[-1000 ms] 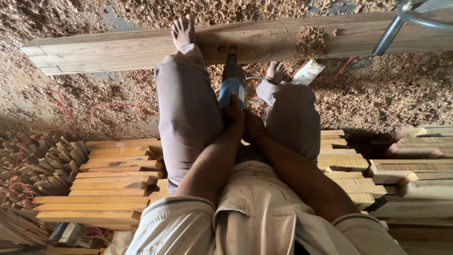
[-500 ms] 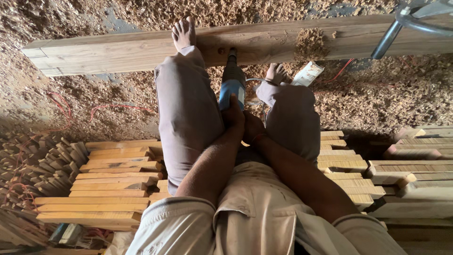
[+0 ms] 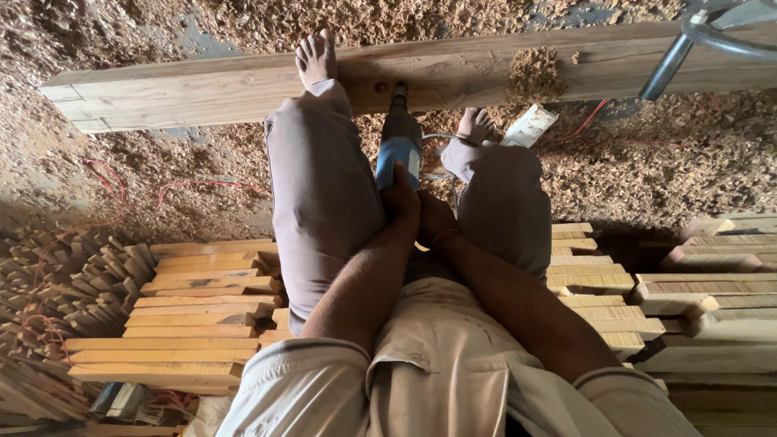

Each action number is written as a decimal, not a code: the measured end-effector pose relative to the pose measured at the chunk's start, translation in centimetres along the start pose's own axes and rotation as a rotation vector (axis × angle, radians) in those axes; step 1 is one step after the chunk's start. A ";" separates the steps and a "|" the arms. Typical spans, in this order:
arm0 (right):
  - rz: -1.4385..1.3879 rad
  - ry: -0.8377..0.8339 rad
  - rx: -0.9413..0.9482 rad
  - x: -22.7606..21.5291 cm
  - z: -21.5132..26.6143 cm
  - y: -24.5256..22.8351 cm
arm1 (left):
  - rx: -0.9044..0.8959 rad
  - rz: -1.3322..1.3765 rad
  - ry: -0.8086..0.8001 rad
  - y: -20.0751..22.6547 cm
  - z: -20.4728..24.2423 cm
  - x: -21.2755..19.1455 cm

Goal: The person uses a power drill to make holes in a large wooden beam, holding the beam steady with their bare feet while sitting on the floor.

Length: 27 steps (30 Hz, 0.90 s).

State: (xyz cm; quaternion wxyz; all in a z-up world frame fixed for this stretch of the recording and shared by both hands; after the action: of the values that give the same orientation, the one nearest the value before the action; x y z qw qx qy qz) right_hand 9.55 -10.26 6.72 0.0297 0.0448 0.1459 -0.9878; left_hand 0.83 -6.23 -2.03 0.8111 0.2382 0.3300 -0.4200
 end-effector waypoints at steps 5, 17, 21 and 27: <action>0.016 0.011 -0.030 -0.2 0.1 -0.1 | 0.004 0.010 -0.003 0.1 0.1 0.0; -0.071 0.020 -0.008 0.1 0.1 0.2 | 0.020 0.028 -0.019 0.5 0.2 -0.6; -0.073 0.024 0.007 0.0 0.2 0.2 | 0.021 0.031 -0.010 0.4 0.4 -0.5; -0.171 0.036 -0.054 0.2 -0.2 0.9 | 0.031 0.047 -0.003 0.3 0.1 0.2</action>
State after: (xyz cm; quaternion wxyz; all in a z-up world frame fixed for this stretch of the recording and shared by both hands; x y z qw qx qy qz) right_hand 9.46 -11.12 6.24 -0.0562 0.0493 0.1762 -0.9815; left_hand 1.17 -6.28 -2.06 0.8175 0.2579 0.3163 -0.4063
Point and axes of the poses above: each hand's wrist, its own z-axis away from the middle knuckle, its own x-axis out of the palm, y = z × x, the point moved 1 cm from there along -z, towards the middle knuckle, and after that the axes turned 7 degrees about x, right-handed, at the moved point
